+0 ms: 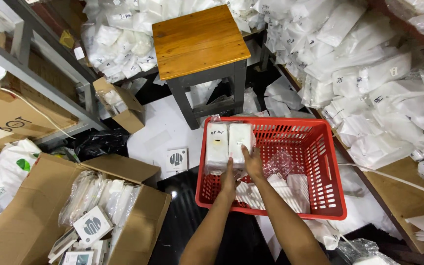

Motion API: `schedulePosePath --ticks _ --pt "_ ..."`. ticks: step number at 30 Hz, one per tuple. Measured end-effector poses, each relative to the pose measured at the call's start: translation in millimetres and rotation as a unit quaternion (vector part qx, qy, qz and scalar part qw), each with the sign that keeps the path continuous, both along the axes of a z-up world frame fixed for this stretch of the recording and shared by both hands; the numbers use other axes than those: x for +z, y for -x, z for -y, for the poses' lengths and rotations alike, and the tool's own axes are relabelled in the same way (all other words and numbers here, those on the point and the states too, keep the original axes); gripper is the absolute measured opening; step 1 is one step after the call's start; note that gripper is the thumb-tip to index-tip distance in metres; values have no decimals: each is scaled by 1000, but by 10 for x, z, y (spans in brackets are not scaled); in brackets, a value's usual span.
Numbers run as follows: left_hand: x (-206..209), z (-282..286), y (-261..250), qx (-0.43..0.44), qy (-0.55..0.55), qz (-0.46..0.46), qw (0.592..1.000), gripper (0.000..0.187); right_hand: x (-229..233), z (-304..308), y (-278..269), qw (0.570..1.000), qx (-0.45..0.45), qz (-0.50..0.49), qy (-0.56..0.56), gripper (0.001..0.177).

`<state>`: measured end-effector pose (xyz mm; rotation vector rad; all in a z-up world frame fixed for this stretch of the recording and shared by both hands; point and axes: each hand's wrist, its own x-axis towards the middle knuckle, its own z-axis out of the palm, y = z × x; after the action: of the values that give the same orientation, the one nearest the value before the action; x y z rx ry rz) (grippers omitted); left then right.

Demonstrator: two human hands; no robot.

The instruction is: Picking small white packages from a shelf and placing them into a red basket

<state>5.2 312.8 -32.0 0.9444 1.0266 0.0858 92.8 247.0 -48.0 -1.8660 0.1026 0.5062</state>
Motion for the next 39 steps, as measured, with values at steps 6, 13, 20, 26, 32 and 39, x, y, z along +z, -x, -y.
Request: schedulePosePath --ticks 6,13,20,26,32,39 --pt "-183 -153 -48 41 -68 -32 996 102 -604 -107 -196 986 -20 68 152 81" --pt "-142 -123 -39 77 -105 -47 990 81 -670 -394 -204 963 -125 210 114 56" --pt "-394 -271 -16 -36 -115 -53 991 93 -530 -399 -226 951 -131 251 128 53" --pt "-284 -132 122 -258 -243 -92 930 80 -186 106 -106 991 -8 137 10 60" --pt "-451 -101 100 -406 -368 -141 825 93 -144 646 253 992 7 120 36 52" --pt "-439 115 260 -608 -396 -100 681 75 408 1206 1024 941 162 175 238 39"
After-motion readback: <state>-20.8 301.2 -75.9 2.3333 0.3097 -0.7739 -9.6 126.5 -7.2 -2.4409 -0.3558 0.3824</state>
